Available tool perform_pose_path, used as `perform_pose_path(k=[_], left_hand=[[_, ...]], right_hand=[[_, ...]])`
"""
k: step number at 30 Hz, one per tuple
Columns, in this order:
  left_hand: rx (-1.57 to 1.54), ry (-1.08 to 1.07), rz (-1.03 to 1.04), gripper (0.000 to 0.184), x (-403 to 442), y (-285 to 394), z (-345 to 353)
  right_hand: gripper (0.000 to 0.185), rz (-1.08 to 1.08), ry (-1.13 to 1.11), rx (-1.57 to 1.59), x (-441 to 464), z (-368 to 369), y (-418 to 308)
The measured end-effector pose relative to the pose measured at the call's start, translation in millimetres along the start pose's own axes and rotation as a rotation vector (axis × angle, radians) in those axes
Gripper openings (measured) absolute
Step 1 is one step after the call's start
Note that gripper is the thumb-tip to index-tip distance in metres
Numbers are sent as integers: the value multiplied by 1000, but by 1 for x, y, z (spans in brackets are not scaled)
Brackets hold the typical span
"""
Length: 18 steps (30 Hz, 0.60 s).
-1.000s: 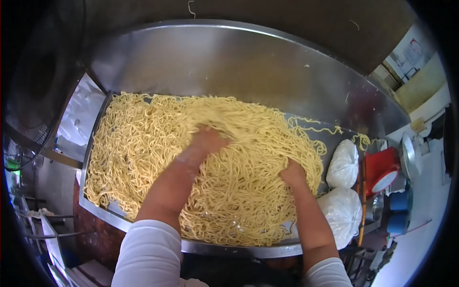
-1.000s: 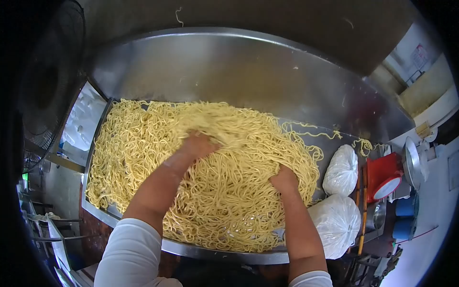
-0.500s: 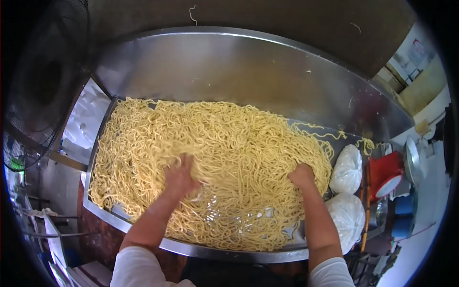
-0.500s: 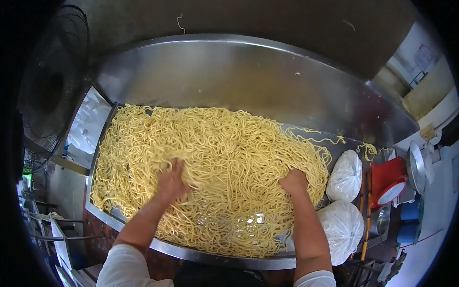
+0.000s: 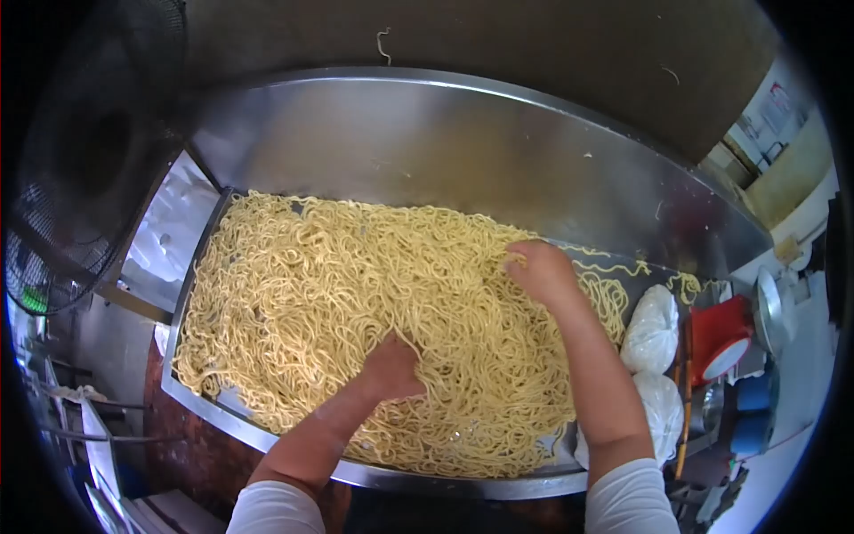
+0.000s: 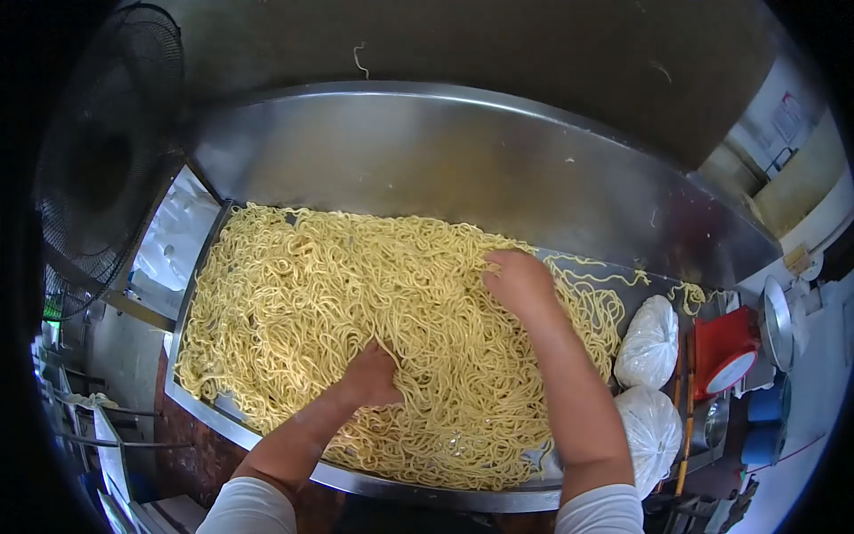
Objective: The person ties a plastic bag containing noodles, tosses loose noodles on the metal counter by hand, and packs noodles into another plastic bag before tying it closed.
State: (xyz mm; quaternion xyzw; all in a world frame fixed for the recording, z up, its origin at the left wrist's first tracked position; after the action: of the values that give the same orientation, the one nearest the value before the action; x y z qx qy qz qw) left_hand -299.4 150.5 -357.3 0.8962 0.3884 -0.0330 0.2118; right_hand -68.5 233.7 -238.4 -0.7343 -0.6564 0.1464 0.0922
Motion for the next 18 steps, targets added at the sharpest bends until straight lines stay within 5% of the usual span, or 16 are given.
perform_pose_path(k=[1,2,4,7,9,11,13,14,16,18], left_hand=[[-68,-26,-19,64,3,-5,-4],[-141,-53,-44,66,4,-10,-6],[-154,-34,-147,67,12,-38,-7],[-76,-46,-303,66,27,-82,-21],[-6,-79,-367,65,35,-98,-19],[1,21,-322,64,51,-106,-24],[-75,-4,-300,62,71,-107,-10],[-147,-33,-281,60,76,-100,-3],[-187,15,-312,58,58,-65,-2],[-169,-69,-269,58,31,-19,-7]], right_hand=[[40,-92,232,88,11,-4,-10],[40,-109,227,86,18,18,-13],[38,178,-199,-56,16,105,9],[34,182,-352,-104,-12,130,-6],[29,176,-447,143,-43,104,-12],[26,348,-318,426,-50,57,18],[31,218,-17,574,-39,13,56],[31,217,-20,571,-47,6,52],[38,-17,409,412,-74,-54,24],[44,-61,346,239,-96,-19,7]])
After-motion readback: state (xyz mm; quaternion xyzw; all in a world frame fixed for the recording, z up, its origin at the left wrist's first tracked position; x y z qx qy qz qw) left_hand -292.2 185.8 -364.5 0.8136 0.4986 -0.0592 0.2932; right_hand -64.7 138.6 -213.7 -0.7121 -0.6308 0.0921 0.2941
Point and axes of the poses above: each hand's wrist, its own x-axis towards the middle knuckle, its own z-axis out of the palm, y = z × x, the point moved 10 cm from there along x, towards the middle knuckle, and after that the axes turned 5 degrees about z, right-handed, at the moved point
